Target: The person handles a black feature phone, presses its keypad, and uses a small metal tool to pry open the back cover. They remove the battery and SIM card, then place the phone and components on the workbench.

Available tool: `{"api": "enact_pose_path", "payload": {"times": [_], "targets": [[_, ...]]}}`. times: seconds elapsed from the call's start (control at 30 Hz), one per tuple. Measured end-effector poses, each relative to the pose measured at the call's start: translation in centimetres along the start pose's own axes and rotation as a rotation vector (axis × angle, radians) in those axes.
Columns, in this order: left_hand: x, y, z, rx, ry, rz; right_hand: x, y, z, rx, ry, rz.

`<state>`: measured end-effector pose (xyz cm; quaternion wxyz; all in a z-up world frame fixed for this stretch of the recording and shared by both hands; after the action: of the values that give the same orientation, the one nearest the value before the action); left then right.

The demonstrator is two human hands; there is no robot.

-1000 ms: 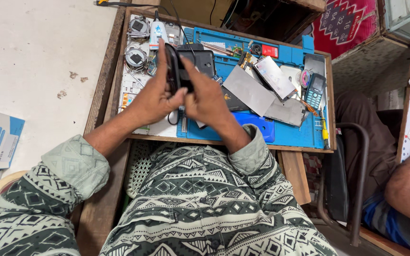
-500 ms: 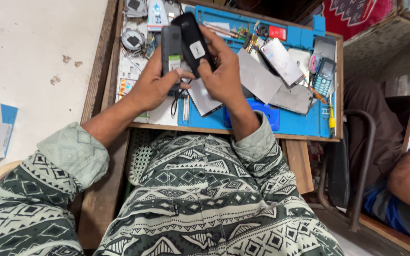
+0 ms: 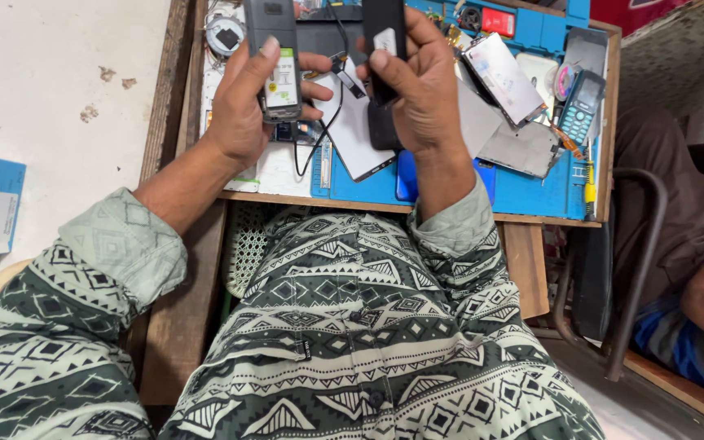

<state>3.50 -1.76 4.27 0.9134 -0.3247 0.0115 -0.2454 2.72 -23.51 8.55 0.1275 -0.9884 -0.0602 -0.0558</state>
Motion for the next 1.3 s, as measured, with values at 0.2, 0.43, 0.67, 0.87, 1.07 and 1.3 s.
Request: {"api": "enact_pose_path", "payload": {"times": [0.2,0.43,0.67,0.87,1.07,1.3], "targets": [[-0.2,0.0,-0.1,0.028,-0.031,-0.064,-0.4,0.6,-1.3,-0.109,0.144,-0.021],[0.0,0.6,-0.7,0.007,-0.012,-0.044,-0.8,1.5,-3.1,-0.359,0.239,-0.007],[-0.1,0.7,-0.7,-0.006,-0.006,-0.03,-1.3,2.0,-3.1,-0.829,0.153,0.003],[0.0,1.2,-1.3,-0.089,0.012,-0.029,-1.4,1.5,-3.5,-1.378,0.29,-0.053],[0.1,1.7,-2.1,-0.133,-0.018,0.069,-2.5,-2.0,-2.6,-1.186,0.442,-0.071],[-0.4,0.5,-1.7,-0.192,-0.047,0.048,-3.6,-7.1,-2.2,-1.16,0.574,-0.104]]}}
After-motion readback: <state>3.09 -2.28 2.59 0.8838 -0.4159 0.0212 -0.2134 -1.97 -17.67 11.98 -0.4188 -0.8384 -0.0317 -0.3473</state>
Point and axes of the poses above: each hand's wrist, its own x-axis towards the middle knuckle, its own y-axis out of the back of the hand, z = x × y, the point moved 4 cm from there along x, towards the middle knuckle, and after that the axes turned 4 degrees about -x, right-handed, at the moved point
